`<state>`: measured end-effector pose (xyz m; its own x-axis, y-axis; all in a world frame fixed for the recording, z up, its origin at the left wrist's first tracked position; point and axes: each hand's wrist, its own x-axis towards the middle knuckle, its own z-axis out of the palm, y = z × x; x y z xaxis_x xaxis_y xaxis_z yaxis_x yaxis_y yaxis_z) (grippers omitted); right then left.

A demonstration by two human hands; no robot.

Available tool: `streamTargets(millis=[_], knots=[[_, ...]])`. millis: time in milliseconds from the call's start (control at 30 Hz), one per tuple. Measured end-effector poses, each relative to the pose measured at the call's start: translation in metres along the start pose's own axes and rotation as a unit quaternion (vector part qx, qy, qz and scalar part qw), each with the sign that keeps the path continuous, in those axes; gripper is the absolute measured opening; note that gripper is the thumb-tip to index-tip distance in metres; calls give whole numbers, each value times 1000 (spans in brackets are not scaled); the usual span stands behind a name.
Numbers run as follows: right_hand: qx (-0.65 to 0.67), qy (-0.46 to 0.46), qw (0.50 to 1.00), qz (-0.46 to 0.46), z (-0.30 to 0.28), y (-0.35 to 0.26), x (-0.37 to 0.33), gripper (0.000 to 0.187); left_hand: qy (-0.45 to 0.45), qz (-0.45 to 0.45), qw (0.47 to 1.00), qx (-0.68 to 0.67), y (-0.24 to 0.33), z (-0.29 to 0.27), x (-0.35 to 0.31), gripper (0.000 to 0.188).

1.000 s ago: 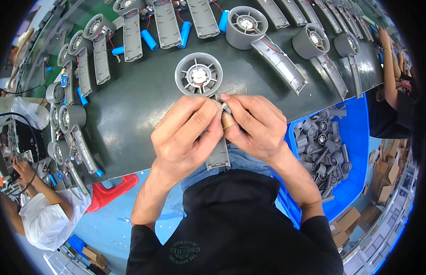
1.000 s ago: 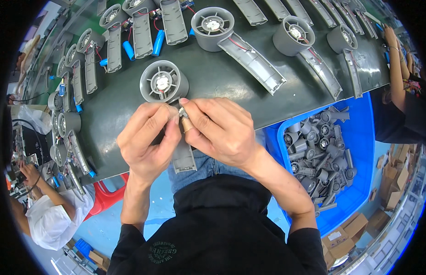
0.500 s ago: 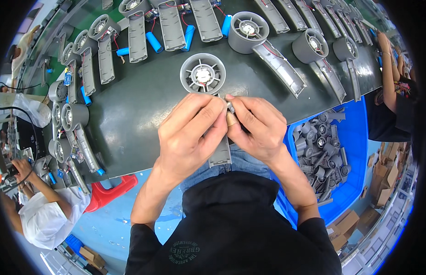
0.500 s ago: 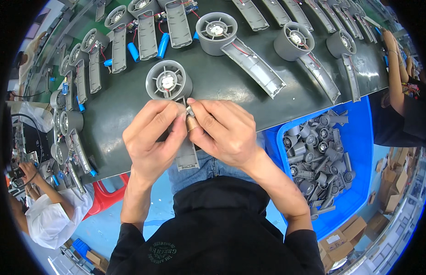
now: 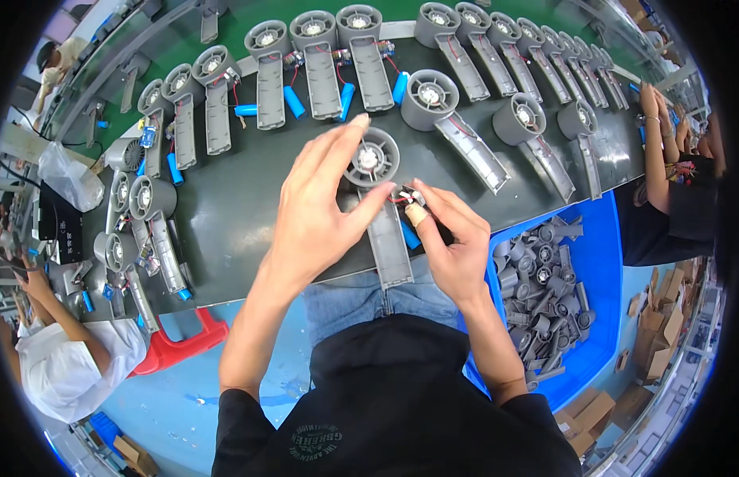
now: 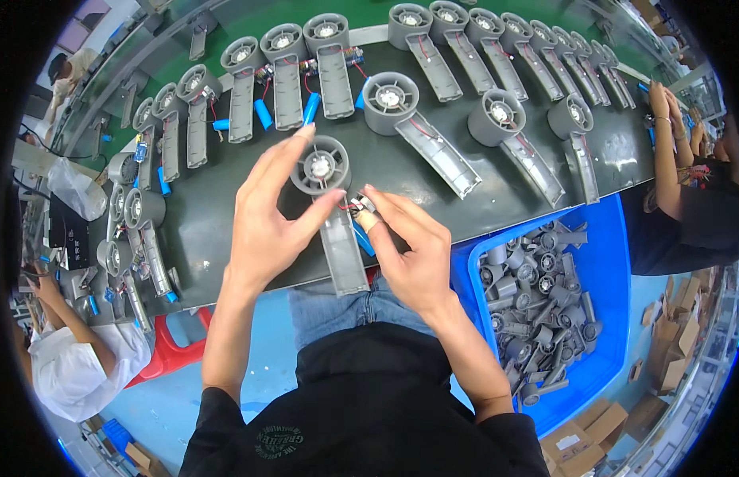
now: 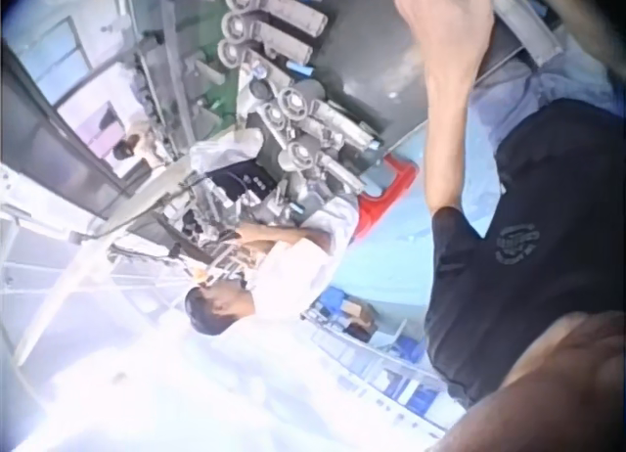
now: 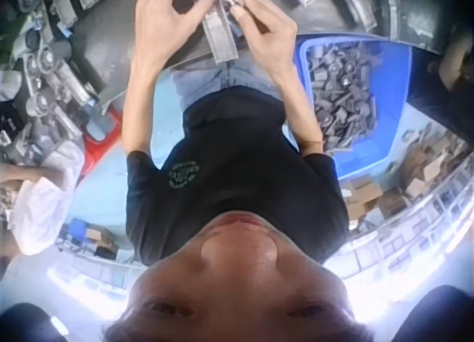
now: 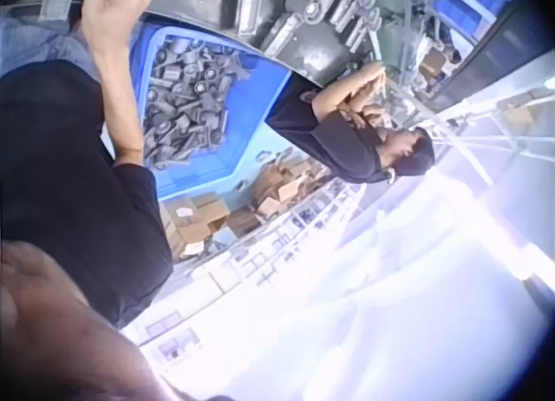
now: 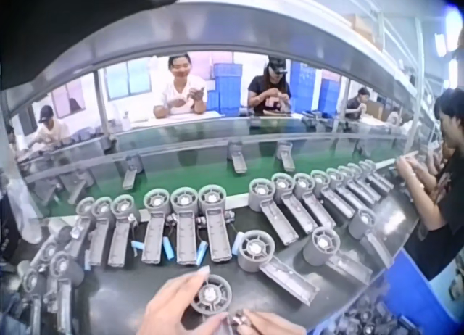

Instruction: Assembling small cylindrical electronic components into circular metal housings on a production line.

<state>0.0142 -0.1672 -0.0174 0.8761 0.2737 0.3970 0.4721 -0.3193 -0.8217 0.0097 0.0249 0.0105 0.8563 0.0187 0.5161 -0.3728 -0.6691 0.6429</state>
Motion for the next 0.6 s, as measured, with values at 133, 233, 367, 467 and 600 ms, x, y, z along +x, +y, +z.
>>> streamTargets(millis=[133,233,367,467,600], knots=[[143,14,989,16,-4,1,-2,35,57,50,997,29,18,-8,4,69],[218,57,974,-20,-6,-11,4,34,91,113,988,48,36,-22,11,70],[237,62,966,-85,-13,-26,13,36,132,141,980,54,58,-35,20,66],[245,63,958,-134,-16,-33,23,36,146,158,975,52,63,-39,26,64],[240,63,954,-167,-19,-39,33,35,156,165,972,51,66,-44,33,63]])
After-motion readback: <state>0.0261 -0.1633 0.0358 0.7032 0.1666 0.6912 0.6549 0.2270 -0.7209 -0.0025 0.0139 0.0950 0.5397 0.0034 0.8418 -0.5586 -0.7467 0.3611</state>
